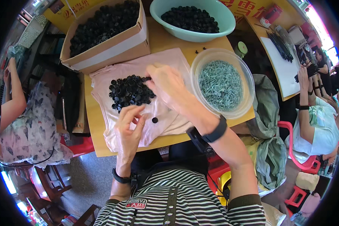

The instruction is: The person assembles components by hand by picking up a black plastic cap and a metal screw, then inserting the screw into the cap. This process is repeated multiple times, with the assembled parts being placed onto a pink cloth.

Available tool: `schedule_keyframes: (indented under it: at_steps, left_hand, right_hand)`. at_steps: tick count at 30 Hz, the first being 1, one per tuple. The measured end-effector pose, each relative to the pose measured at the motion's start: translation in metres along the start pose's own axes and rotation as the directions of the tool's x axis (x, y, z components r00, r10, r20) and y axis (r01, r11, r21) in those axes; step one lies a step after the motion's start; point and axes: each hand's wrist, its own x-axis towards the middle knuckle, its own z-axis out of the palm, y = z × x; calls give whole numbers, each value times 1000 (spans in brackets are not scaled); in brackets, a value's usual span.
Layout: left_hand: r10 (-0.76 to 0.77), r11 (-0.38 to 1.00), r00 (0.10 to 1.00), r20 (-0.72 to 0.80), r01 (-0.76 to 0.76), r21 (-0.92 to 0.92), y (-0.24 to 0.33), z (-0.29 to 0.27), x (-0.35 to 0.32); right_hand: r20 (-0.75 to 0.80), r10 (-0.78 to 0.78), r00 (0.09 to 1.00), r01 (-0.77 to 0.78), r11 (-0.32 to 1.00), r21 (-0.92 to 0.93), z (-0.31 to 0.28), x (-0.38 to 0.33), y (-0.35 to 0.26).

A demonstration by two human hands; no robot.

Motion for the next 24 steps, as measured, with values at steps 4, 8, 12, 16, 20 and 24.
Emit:
schedule_keyframes:
  at_steps: [4,8,12,16,20,24]
  left_hand:
    - [90,992,991,-95,-97,-75,4,7,14]
    - [201,977,977,-69,-205,-61,-3,15,4]
    - [213,976,976,-42,-215,-47,-5,20,2]
    - [221,973,974,-52,-224,-61,-3,23,5]
    - [151,987,986,-75,-155,-48,-5,26,12]
    - [217,967,975,-39,-209,143,-9,22,18]
  right_hand:
    - [186,115,976,-166,943,287,-25,-39,-22]
    - [306,187,933,-334,767,548,-22,-63,-20]
    - [333,240,912,-403,680,613,-23,-72,-13]
    - [418,345,840,-542,573,615,-27,-77,-14]
    - [363,360,860,-481,332,811,-24,-93,1]
    - [365,313,877,-432,181,884,-33,-99,2]
